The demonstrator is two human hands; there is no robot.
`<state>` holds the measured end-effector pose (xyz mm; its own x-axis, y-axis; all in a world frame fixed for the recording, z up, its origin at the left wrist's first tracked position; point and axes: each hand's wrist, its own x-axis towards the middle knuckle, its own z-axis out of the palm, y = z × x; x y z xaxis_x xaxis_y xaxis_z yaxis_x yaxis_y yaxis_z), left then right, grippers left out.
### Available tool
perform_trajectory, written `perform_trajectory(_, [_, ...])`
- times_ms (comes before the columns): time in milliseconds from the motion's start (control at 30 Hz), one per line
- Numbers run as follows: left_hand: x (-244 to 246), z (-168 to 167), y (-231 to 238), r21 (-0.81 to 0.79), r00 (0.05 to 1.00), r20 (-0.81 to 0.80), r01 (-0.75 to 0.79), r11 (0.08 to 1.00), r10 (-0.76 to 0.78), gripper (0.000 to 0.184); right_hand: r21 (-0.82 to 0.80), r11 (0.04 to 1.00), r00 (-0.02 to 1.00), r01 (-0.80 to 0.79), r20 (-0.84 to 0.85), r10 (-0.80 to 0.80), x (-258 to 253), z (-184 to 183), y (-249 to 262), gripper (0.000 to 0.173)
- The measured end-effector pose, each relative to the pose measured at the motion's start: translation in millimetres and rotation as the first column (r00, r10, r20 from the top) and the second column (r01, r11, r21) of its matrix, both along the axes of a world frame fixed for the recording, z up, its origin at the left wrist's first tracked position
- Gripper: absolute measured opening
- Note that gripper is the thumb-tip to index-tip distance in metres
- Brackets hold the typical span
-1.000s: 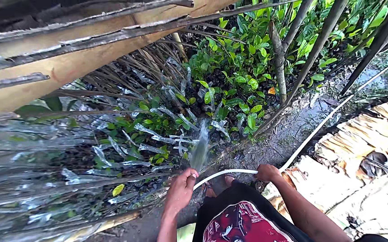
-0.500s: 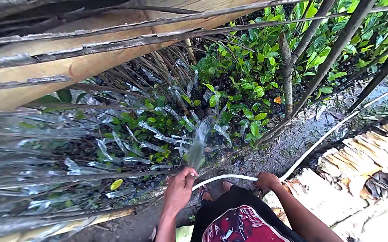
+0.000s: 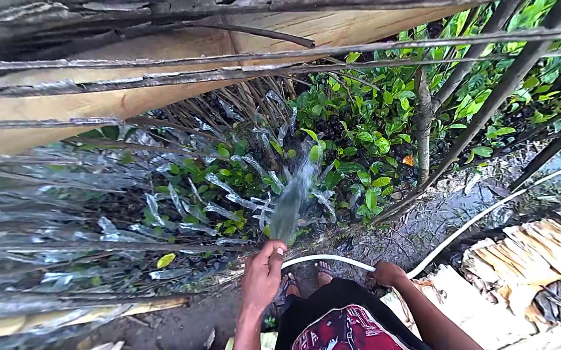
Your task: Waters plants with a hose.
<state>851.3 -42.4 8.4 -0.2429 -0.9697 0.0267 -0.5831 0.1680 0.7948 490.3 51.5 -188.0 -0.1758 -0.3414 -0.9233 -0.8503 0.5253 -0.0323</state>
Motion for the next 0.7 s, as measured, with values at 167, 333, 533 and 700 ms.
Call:
perform_trajectory(167, [-5.2, -7.2, -6.8, -0.008, 0.988, 0.041, -0.152, 0.988, 0.152, 0.031, 0.005, 1.000, 1.000, 0.010, 0.004, -0.010, -0.7, 0.1, -2.6, 0.059])
perform_trajectory(333, [1.2, -10.9, 0.1, -0.004, 0.951, 0.078, -0.300, 0.954, 0.299, 0.031, 0.019, 0.998, 0.998, -0.066, 0.005, 0.066, -0.1, -0.7, -8.1, 0.059])
perform_trajectory(533, [14.7, -15.5, 4.5, 0.130, 0.965, 0.150, -0.237, 0.963, 0.217, 0.033, 0.004, 0.987, 0.985, -0.164, -0.055, 0.163, 11.2, 31.0, -23.3, 0.060])
perform_trajectory(700, [33.3, -11.2, -3.8, 0.046, 0.920, 0.160, -0.368, 0.929, 0.357, 0.033, 0.006, 0.969, 0.966, -0.248, -0.068, 0.248, 48.8, 67.4, -27.8, 0.060])
